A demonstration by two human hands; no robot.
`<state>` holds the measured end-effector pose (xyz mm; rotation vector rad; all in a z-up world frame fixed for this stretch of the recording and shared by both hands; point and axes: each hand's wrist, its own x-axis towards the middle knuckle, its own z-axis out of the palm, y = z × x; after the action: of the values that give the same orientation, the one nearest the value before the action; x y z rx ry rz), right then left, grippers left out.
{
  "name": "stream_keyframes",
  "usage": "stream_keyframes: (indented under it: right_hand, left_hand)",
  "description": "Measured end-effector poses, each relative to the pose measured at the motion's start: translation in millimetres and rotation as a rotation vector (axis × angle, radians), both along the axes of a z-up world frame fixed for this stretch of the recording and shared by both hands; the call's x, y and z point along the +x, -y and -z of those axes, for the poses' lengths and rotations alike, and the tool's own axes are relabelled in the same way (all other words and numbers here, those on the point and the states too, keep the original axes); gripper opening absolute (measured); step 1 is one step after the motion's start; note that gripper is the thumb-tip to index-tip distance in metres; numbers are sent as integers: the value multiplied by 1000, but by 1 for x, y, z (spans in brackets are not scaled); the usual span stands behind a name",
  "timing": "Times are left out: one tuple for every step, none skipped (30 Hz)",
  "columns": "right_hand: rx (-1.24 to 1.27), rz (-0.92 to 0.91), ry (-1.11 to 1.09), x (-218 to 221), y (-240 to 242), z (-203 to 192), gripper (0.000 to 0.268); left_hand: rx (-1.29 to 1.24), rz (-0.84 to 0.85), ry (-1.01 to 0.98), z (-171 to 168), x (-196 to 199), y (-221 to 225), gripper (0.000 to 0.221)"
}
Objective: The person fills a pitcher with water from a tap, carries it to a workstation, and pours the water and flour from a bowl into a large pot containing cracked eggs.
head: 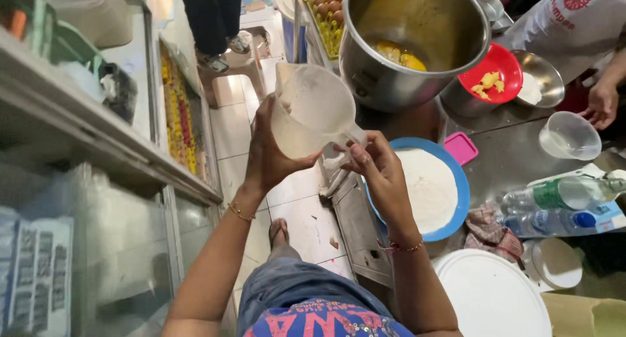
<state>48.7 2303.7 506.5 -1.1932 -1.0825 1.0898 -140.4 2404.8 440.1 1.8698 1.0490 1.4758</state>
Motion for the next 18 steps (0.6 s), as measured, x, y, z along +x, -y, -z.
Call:
stream_keyframes:
  right_hand:
    - [29, 49, -46, 1, -19, 3, 27]
    - [58, 97, -91, 2, -39, 7, 23]
    - [60, 123, -92, 4, -58, 11, 23]
    - [78, 162, -140, 6, -77, 14, 23]
    - [92, 204, -192, 8, -96, 16, 25]
    - [91, 233, -196, 8, -111, 22, 25]
    - [73, 285, -264, 10, -129, 25, 24]
    - [56, 336, -334, 12, -148, 29, 24]
    - [59, 358, -335, 18, -164, 31, 24]
    - [23, 414, -454, 23, -180, 33, 29]
    - [-12, 468, -572, 28, -194, 38, 37]
    - [-8, 487, -573, 34, -205, 42, 37]
    - [35, 459, -676, 39, -215, 46, 29]
    - [80, 430, -777, 43, -222, 50, 28]
    - [85, 448, -780, 53, -231, 59, 28]
    - [51, 462, -951, 63, -239, 67, 24]
    - [18, 473, -1120, 74, -245, 74, 22]
    - [25, 491, -1122, 80, -249, 77, 22]
  left_hand:
    - [10, 45, -86, -7, 3, -27, 132]
    - [23, 91, -171, -14, 6, -53, 132]
    - [26, 117, -172, -19, 11, -80, 132]
    - [42, 175, -241, -25, 16, -108, 130]
    - [55, 237, -313, -32, 22, -134, 128]
    - [56, 266, -317, -36, 26, -154, 128]
    - [79, 306, -370, -41, 32, -177, 128]
    - [105, 345, -424, -47, 37, -200, 127]
    - [108, 367, -424, -54, 45, -216, 127]
    - [236, 339, -480, -60, 53, -231, 126]
    - [363, 306, -531, -65, 60, -244, 126]
    - [367, 325, -527, -68, 68, -252, 126]
    - [402, 270, -480, -70, 75, -257, 112]
    - [436, 214, -432, -72, 82, -261, 99]
    - [438, 232, -432, -70, 87, -264, 99]
    - [460, 253, -289, -69, 92, -266, 90]
    - [477, 273, -145, -68, 98, -268, 81]
    - [475, 292, -143, -63, 104, -272, 81]
